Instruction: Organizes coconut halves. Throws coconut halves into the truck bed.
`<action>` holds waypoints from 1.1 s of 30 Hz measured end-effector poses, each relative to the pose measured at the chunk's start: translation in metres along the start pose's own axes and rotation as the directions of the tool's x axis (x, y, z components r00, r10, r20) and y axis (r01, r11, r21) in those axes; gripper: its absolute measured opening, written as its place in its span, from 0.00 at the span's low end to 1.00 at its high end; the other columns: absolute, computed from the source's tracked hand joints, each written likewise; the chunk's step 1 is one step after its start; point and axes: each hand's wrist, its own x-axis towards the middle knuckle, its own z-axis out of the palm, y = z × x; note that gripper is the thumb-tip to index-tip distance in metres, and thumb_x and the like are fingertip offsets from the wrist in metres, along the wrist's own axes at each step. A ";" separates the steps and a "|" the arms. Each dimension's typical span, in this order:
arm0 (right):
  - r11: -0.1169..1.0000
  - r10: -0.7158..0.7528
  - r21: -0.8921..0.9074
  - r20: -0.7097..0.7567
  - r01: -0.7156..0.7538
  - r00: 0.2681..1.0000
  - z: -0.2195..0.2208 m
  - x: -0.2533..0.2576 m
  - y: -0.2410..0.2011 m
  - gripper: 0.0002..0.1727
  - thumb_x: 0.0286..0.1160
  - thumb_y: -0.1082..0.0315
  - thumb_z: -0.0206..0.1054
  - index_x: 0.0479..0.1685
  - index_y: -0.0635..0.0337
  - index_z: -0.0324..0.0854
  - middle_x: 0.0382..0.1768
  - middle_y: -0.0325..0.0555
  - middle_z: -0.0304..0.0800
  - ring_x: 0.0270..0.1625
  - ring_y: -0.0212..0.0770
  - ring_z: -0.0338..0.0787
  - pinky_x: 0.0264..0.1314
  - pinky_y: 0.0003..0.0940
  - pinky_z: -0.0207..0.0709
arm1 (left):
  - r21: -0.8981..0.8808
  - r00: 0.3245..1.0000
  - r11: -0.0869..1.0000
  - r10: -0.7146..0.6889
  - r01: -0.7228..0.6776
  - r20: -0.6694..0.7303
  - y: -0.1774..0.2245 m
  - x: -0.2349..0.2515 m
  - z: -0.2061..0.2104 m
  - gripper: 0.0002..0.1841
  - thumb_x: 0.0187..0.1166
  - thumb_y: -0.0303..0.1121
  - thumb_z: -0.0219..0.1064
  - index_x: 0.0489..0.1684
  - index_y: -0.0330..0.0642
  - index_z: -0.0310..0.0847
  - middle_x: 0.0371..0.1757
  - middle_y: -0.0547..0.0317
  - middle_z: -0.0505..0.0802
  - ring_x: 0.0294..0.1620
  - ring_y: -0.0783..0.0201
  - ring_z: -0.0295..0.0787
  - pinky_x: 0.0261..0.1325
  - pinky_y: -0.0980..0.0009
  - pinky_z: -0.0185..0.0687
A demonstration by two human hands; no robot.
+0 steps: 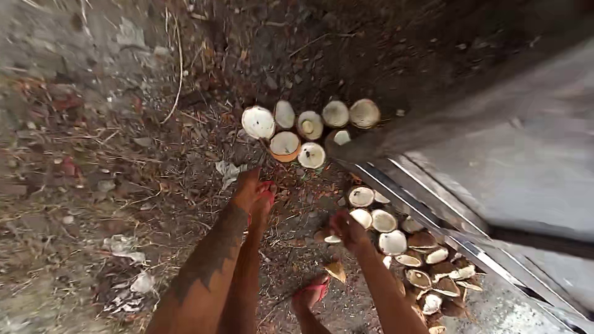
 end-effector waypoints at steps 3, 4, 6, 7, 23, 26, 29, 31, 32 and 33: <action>0.969 -0.086 -0.237 -0.072 0.067 0.994 0.054 0.096 -0.046 0.25 0.93 0.56 0.55 0.79 0.62 0.70 0.56 0.53 0.86 0.52 0.45 0.87 0.50 0.44 0.84 | 0.008 0.997 0.998 0.060 -0.060 -0.040 0.042 0.090 0.007 0.37 0.86 0.51 0.63 0.87 0.35 0.60 0.77 0.31 0.77 0.69 0.39 0.81 0.66 0.43 0.81; 0.959 -0.077 -0.277 -0.085 0.051 0.993 0.070 0.123 -0.056 0.28 0.91 0.53 0.59 0.82 0.61 0.68 0.62 0.57 0.84 0.57 0.49 0.86 0.53 0.47 0.83 | 0.009 0.997 0.998 0.069 -0.069 -0.041 0.058 0.114 0.010 0.38 0.84 0.53 0.65 0.87 0.38 0.59 0.76 0.33 0.77 0.67 0.41 0.81 0.64 0.45 0.81; 0.966 -0.011 -0.257 -0.119 -0.020 0.993 0.100 0.167 -0.072 0.38 0.86 0.44 0.62 0.87 0.57 0.59 0.71 0.62 0.79 0.62 0.56 0.87 0.56 0.50 0.85 | 0.023 0.999 0.999 0.035 -0.034 -0.037 0.085 0.152 0.016 0.41 0.81 0.58 0.66 0.88 0.41 0.59 0.77 0.35 0.78 0.69 0.41 0.82 0.65 0.45 0.82; 0.972 0.008 -0.230 -0.158 -0.045 0.987 0.111 0.184 -0.073 0.41 0.84 0.42 0.63 0.89 0.56 0.55 0.70 0.64 0.79 0.58 0.57 0.89 0.53 0.50 0.86 | 0.054 0.999 0.998 0.009 -0.006 -0.046 0.091 0.167 0.017 0.41 0.82 0.58 0.66 0.87 0.41 0.60 0.76 0.35 0.79 0.66 0.43 0.85 0.62 0.48 0.85; 0.783 0.053 0.597 -0.343 0.174 0.938 0.095 0.211 -0.129 0.33 0.88 0.44 0.52 0.87 0.49 0.56 0.75 0.59 0.73 0.66 0.57 0.84 0.61 0.54 0.84 | 0.392 0.969 0.887 0.210 -0.245 0.130 0.032 0.143 0.054 0.44 0.66 0.35 0.83 0.80 0.30 0.60 0.67 0.32 0.83 0.64 0.41 0.86 0.64 0.43 0.84; 0.663 -0.052 0.692 -0.337 0.285 0.940 0.097 0.225 -0.121 0.26 0.90 0.52 0.51 0.80 0.55 0.63 0.68 0.58 0.78 0.64 0.56 0.86 0.61 0.56 0.86 | 0.177 0.988 0.977 0.098 -0.118 0.119 0.011 0.154 0.076 0.47 0.64 0.35 0.86 0.83 0.37 0.59 0.63 0.35 0.88 0.56 0.46 0.92 0.55 0.48 0.92; 0.639 -0.236 0.636 -0.373 0.433 0.897 0.093 0.198 -0.107 0.23 0.91 0.57 0.51 0.77 0.60 0.66 0.63 0.60 0.82 0.62 0.57 0.88 0.61 0.60 0.86 | 0.086 0.989 0.994 0.058 -0.070 0.139 0.010 0.152 0.072 0.41 0.66 0.32 0.85 0.81 0.39 0.65 0.61 0.36 0.88 0.47 0.48 0.96 0.43 0.53 0.97; 0.612 -0.383 0.571 -0.392 0.547 0.837 0.094 0.182 -0.111 0.20 0.90 0.56 0.50 0.71 0.58 0.69 0.56 0.56 0.85 0.57 0.52 0.89 0.57 0.57 0.87 | 0.097 0.977 0.984 0.135 -0.152 0.164 0.018 0.150 0.059 0.41 0.63 0.28 0.85 0.79 0.41 0.67 0.63 0.39 0.87 0.53 0.50 0.93 0.51 0.53 0.94; 0.604 -0.431 0.536 -0.403 0.590 0.808 0.096 0.178 -0.118 0.19 0.89 0.54 0.48 0.66 0.55 0.72 0.53 0.52 0.87 0.54 0.49 0.90 0.54 0.55 0.88 | 0.117 0.959 0.968 0.193 -0.220 0.208 0.023 0.145 0.051 0.40 0.61 0.26 0.86 0.77 0.41 0.70 0.64 0.42 0.87 0.55 0.53 0.91 0.56 0.54 0.92; 0.602 -0.459 0.500 -0.421 0.623 0.782 0.100 0.177 -0.127 0.19 0.89 0.53 0.47 0.63 0.53 0.74 0.50 0.47 0.88 0.52 0.45 0.90 0.52 0.52 0.88 | 0.143 0.929 0.943 0.255 -0.300 0.267 0.032 0.139 0.042 0.38 0.58 0.27 0.86 0.74 0.41 0.74 0.63 0.46 0.88 0.56 0.55 0.91 0.59 0.54 0.90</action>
